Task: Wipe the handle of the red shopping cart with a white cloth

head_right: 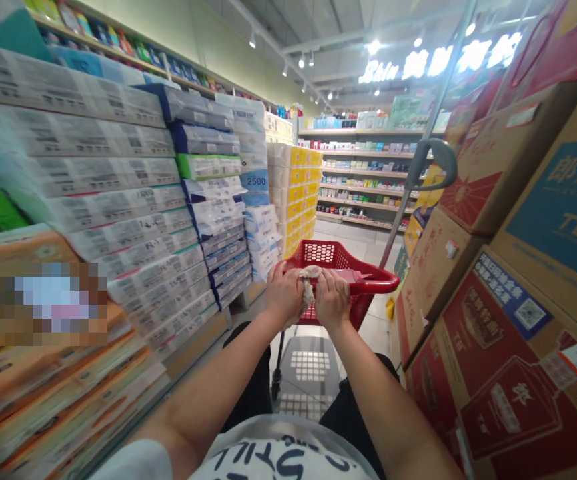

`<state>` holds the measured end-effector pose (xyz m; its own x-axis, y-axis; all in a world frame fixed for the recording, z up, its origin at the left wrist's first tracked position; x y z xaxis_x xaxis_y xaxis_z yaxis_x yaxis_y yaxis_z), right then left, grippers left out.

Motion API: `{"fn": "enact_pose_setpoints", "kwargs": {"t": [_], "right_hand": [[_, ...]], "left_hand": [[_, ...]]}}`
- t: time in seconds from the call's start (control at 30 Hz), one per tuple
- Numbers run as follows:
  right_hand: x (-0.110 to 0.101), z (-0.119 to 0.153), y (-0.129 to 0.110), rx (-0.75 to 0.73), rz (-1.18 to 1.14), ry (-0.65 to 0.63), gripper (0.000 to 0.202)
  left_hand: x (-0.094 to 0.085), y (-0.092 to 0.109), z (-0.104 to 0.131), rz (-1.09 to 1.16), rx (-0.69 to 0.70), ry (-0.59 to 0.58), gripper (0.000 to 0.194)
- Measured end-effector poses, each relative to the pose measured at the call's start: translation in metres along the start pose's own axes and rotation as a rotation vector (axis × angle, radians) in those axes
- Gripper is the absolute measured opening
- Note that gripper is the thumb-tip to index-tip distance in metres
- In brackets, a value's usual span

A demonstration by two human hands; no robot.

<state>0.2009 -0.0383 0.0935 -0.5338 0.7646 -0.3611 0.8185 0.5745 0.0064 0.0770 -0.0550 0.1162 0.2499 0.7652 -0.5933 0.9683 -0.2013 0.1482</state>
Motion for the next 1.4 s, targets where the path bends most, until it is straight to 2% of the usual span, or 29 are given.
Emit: {"fn": "enact_pose_setpoints", "kwargs": {"t": [0.1, 0.27, 0.4, 0.57, 0.77, 0.9, 1.07, 1.23, 1.4], "right_hand": [[-0.002, 0.0, 0.0, -0.007, 0.021, 0.012, 0.033], [-0.001, 0.001, -0.001, -0.001, -0.01, 0.013, 0.035], [-0.001, 0.002, -0.003, -0.023, -0.017, 0.027, 0.037], [-0.002, 0.001, -0.002, 0.003, -0.01, 0.013, 0.034], [-0.004, 0.002, -0.001, -0.013, -0.006, 0.034, 0.03], [-0.003, 0.002, 0.0, 0.004, -0.004, 0.01, 0.033], [-0.005, 0.003, 0.0, -0.016, -0.011, 0.034, 0.033], [-0.005, 0.001, -0.001, 0.0, -0.02, -0.013, 0.033], [-0.004, 0.0, -0.002, 0.018, -0.033, -0.024, 0.033]], "left_hand": [[0.0, 0.007, 0.001, 0.022, 0.108, -0.021, 0.031], [-0.005, -0.008, 0.0, -0.054, -0.035, 0.011, 0.025], [-0.002, 0.007, 0.001, 0.0, 0.08, -0.012, 0.028], [-0.001, 0.002, -0.002, -0.023, -0.048, -0.013, 0.023], [0.005, 0.017, -0.004, 0.012, 0.1, -0.065, 0.033], [0.004, 0.007, -0.009, -0.05, -0.029, -0.068, 0.027], [0.007, 0.023, -0.007, 0.024, 0.139, -0.107, 0.033], [-0.002, 0.001, -0.01, -0.03, 0.03, -0.079, 0.02], [-0.006, 0.013, 0.001, 0.057, 0.255, -0.048, 0.033]]}}
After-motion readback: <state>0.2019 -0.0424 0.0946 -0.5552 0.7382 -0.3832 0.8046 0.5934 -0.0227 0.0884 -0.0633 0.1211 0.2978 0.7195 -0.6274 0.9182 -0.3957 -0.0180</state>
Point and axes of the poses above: each hand's wrist, its own z-axis away from the middle knuckle, its own x-axis out of the palm, y = z × x, the point moved 7 cm from there along -z, towards the middle knuckle, and after that the axes turned 4 degrees about y, right-handed, at the moved point
